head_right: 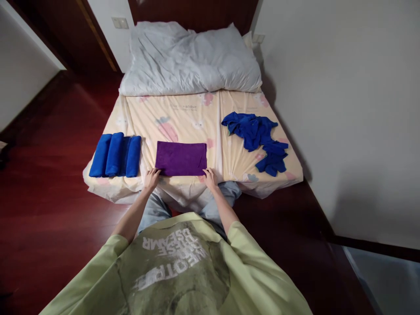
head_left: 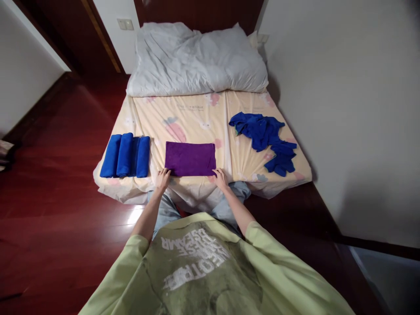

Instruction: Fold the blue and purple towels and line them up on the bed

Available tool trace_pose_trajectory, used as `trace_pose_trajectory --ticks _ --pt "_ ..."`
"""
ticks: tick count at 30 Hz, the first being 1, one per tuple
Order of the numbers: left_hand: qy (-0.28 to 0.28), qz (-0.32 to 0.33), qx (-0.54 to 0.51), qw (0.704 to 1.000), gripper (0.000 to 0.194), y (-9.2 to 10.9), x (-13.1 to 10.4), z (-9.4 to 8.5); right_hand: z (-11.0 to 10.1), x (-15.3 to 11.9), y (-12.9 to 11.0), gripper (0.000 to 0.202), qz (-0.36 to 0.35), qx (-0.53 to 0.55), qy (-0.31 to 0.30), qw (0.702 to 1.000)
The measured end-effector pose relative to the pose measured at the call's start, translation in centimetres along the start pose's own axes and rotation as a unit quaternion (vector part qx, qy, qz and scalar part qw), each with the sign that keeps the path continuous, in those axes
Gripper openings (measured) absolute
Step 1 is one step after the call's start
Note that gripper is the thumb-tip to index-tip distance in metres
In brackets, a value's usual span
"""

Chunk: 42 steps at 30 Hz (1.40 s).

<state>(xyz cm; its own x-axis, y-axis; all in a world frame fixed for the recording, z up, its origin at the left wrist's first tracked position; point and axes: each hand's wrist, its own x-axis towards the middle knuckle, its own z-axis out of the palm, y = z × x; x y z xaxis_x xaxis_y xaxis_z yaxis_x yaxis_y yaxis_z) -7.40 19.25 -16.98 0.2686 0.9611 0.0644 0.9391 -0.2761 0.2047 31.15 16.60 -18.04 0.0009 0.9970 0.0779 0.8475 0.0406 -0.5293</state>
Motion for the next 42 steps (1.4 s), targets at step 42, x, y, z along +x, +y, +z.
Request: trace_pose_trajectory --ticks 42 --pt "0.092 -0.211 -0.297 0.927 0.041 -1.5 -2.3 1.4 1.7 -0.8 3.0 0.041 0.099 0.149 0.07 0.981"
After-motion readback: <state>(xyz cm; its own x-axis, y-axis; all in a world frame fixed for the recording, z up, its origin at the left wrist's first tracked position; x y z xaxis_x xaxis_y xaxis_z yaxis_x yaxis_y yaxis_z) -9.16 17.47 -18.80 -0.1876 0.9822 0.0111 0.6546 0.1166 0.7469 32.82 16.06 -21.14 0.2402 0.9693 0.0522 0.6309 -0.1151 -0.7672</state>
